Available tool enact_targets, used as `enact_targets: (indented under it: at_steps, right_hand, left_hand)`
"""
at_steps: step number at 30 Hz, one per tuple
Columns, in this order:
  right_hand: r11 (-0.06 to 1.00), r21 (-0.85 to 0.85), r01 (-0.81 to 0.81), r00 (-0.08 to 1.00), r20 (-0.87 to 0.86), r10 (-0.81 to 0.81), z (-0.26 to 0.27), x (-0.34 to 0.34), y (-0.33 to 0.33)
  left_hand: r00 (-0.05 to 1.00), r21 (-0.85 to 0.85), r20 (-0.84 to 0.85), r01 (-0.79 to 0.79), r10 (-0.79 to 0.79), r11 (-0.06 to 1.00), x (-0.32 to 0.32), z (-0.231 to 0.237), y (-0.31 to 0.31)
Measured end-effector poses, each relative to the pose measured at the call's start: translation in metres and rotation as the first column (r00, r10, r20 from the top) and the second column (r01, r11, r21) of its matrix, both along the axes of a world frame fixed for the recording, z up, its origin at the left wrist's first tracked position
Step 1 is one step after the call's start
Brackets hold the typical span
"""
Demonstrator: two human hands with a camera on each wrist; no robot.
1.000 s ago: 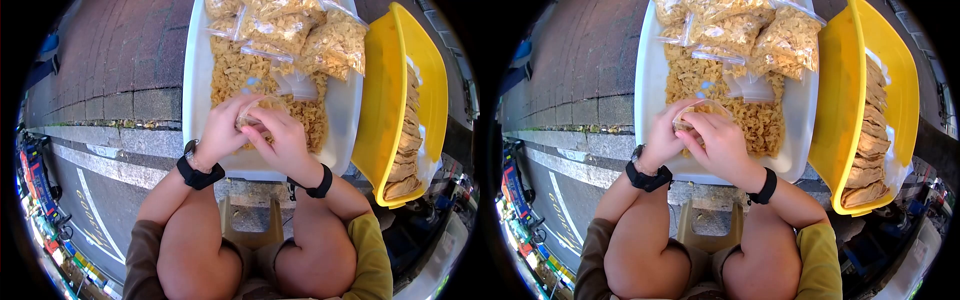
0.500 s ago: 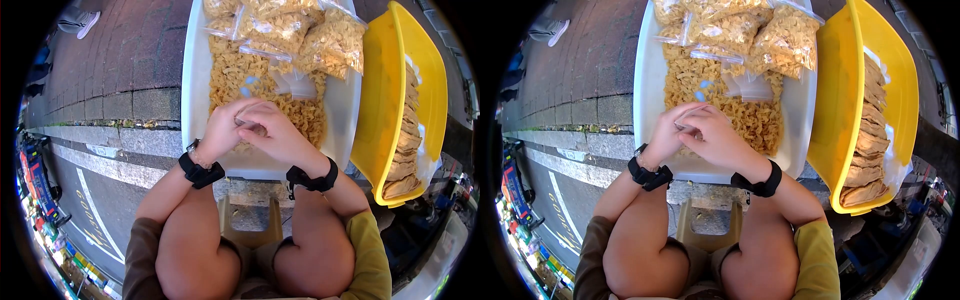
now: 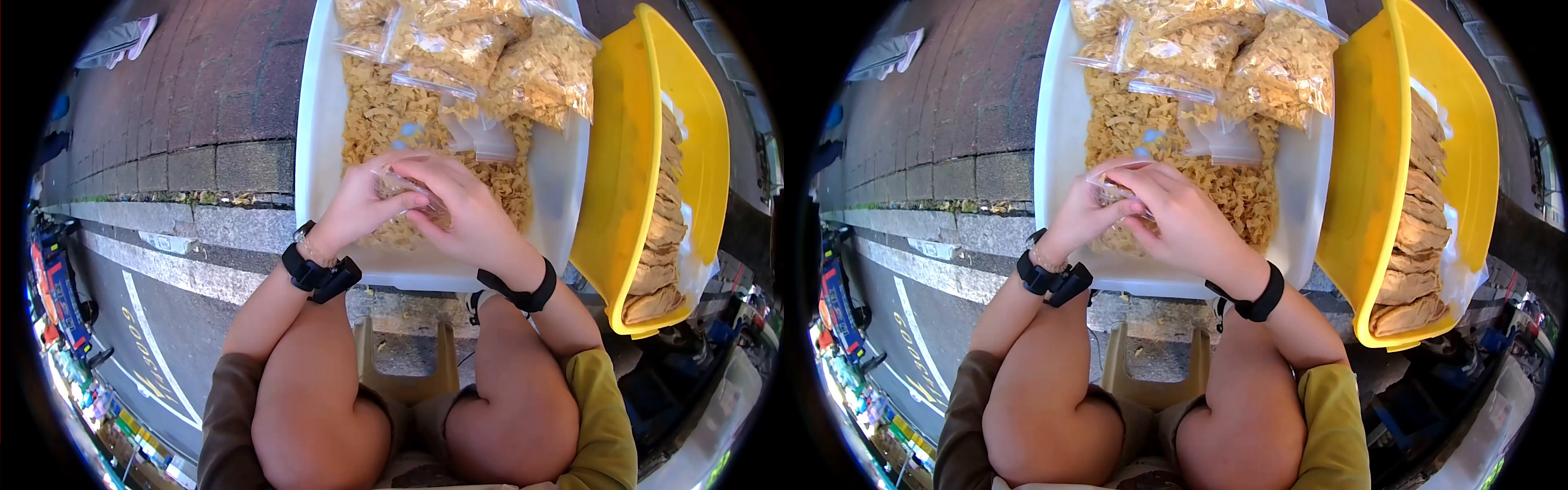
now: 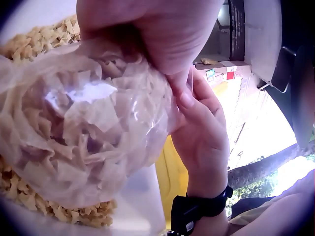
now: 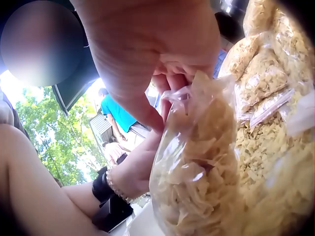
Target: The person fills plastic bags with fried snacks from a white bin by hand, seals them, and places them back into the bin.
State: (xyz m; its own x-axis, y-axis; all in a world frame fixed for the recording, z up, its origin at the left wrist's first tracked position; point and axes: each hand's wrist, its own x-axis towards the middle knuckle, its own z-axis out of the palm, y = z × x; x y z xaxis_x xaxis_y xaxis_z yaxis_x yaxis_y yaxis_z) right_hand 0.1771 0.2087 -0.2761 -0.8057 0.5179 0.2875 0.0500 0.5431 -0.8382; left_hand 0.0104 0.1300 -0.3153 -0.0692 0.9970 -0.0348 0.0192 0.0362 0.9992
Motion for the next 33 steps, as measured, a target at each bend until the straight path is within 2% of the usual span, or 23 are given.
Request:
enact_targets:
  at_steps: [1,3,4,6,8,10,12,13,15,16,18,21,25,27,30,31,33]
  right_hand:
    - [1.000,0.000,0.001,1.000,0.002,-0.001,-0.001,-0.001,-0.003]
    - [0.989,-0.142,0.029,0.997,0.076,-0.018,0.001,-0.001,-0.010]
    - [0.989,-0.142,0.028,0.997,0.077,-0.017,0.001,-0.001,-0.008]
    - [0.999,0.002,-0.032,0.999,0.003,0.032,0.000,-0.001,-0.002]
    - [0.998,-0.055,-0.026,1.000,-0.005,0.026,0.000,0.004,0.004]
    - [0.993,-0.112,-0.020,1.000,-0.012,0.019,0.009,0.009,0.011]
    - [0.989,0.060,0.136,0.991,0.001,-0.136,0.022,0.017,0.019]
    - [0.989,0.060,0.132,0.991,0.002,-0.133,0.022,0.021,0.021]
    - [0.986,-0.112,0.127,0.984,0.141,-0.111,0.022,0.027,0.024]
    - [0.986,-0.112,0.125,0.984,0.141,-0.109,0.020,0.026,0.023]
    - [0.971,0.219,0.093,0.984,0.128,-0.123,0.014,0.023,0.018]
    - [0.960,0.272,0.066,0.992,0.089,-0.093,0.005,0.016,0.012]
    - [0.972,0.229,0.046,0.995,0.081,-0.066,0.004,0.018,0.016]
    - [0.999,0.040,0.002,0.993,0.114,-0.007,0.005,0.021,0.016]
    - [0.999,0.006,-0.048,0.993,0.111,0.047,0.011,0.023,0.016]
    - [0.999,0.005,-0.052,0.993,0.111,0.051,0.012,0.023,0.015]
    - [0.995,0.098,-0.029,0.998,0.061,0.023,0.014,0.022,0.014]
  left_hand:
    - [0.999,-0.007,-0.037,0.016,-0.016,1.000,0.001,0.004,-0.001]
    - [0.997,-0.015,-0.074,0.030,-0.031,0.999,0.003,0.007,-0.001]
    - [0.997,-0.018,-0.079,0.026,-0.027,1.000,0.003,0.007,-0.001]
    - [0.996,-0.020,-0.084,0.020,-0.022,1.000,0.001,0.009,-0.002]
    - [0.995,-0.219,-0.019,0.093,-0.100,0.971,-0.003,0.011,-0.002]
    - [0.997,-0.169,-0.039,0.058,-0.065,0.984,-0.003,0.010,-0.001]
    - [0.998,-0.119,-0.056,0.020,-0.027,0.993,-0.003,0.006,-0.001]
    - [0.999,-0.100,-0.027,-0.033,0.031,0.994,-0.002,0.003,-0.001]
    - [0.996,-0.082,0.004,-0.088,0.089,0.993,-0.002,0.000,-0.001]
    - [0.993,-0.087,0.032,-0.111,0.114,0.990,-0.003,-0.001,0.000]
    - [0.988,-0.091,0.060,-0.134,0.140,0.987,-0.004,-0.001,0.001]
    - [0.985,-0.109,0.117,-0.112,0.124,0.988,-0.007,0.001,0.002]
    - [0.993,-0.070,0.117,0.007,0.002,0.998,-0.013,-0.001,-0.002]
    - [0.995,-0.046,0.088,0.040,-0.035,0.998,-0.012,-0.001,-0.001]
    - [0.996,-0.047,0.061,0.066,-0.063,0.997,-0.010,0.009,-0.002]
    - [0.991,-0.058,0.114,0.071,-0.064,0.996,-0.010,0.010,-0.003]
    - [0.984,-0.068,0.166,0.075,-0.062,0.995,-0.010,0.011,-0.003]
